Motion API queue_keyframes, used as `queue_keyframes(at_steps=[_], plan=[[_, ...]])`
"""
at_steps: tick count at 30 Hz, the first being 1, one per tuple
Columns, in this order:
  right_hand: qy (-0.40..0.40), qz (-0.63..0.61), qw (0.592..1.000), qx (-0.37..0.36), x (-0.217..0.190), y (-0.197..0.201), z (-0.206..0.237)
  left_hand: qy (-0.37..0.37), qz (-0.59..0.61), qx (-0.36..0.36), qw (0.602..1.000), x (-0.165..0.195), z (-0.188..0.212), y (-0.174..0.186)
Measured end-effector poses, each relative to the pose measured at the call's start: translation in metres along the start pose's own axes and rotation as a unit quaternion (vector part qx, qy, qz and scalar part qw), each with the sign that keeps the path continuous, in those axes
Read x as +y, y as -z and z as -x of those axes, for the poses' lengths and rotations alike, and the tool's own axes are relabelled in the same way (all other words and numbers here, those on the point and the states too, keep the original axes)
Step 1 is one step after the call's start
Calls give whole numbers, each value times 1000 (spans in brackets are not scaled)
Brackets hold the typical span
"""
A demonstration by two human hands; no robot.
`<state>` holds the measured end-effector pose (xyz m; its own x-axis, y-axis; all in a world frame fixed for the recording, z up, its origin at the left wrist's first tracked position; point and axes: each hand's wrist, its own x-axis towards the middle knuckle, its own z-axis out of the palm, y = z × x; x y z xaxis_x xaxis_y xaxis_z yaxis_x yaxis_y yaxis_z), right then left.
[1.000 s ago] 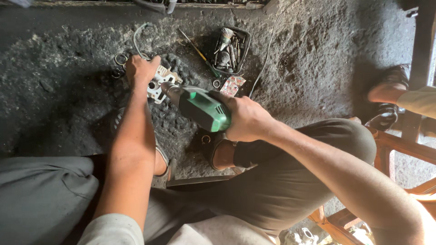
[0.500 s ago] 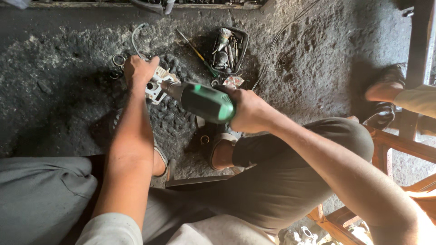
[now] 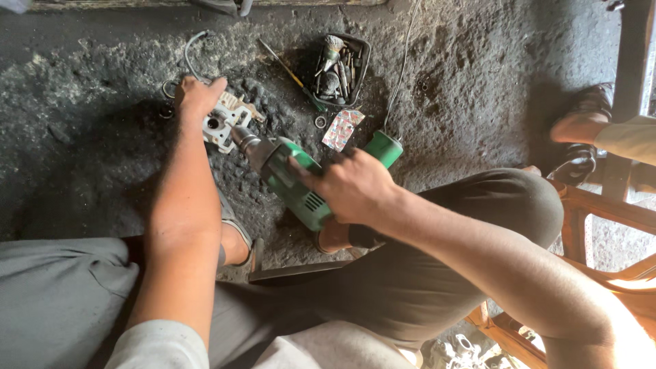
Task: The person sits on the floor and uses a screwdriver to work on a metal mechanical part. They then pick up a green power drill and use it on the same part, holding it with their left hand while operating the tool with their right hand.
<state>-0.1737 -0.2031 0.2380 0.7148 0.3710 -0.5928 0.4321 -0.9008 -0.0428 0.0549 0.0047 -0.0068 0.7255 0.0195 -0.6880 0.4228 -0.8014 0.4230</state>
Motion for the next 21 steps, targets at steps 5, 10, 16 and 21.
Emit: queue_keyframes(at_steps=[5,10,16,21], plan=[[70,122,975,172,7,-35,5,-34,-47,23,998,-2,-15,6],[88,108,970,201,5,-32,9,-25,31,41,998,-7,-20,5],[70,30,992,99,-1,-8,9,-28,16,64,997,-2,-25,1],[60,69,982,168,-3,0,11,-54,-53,28,997,16,-23,0]])
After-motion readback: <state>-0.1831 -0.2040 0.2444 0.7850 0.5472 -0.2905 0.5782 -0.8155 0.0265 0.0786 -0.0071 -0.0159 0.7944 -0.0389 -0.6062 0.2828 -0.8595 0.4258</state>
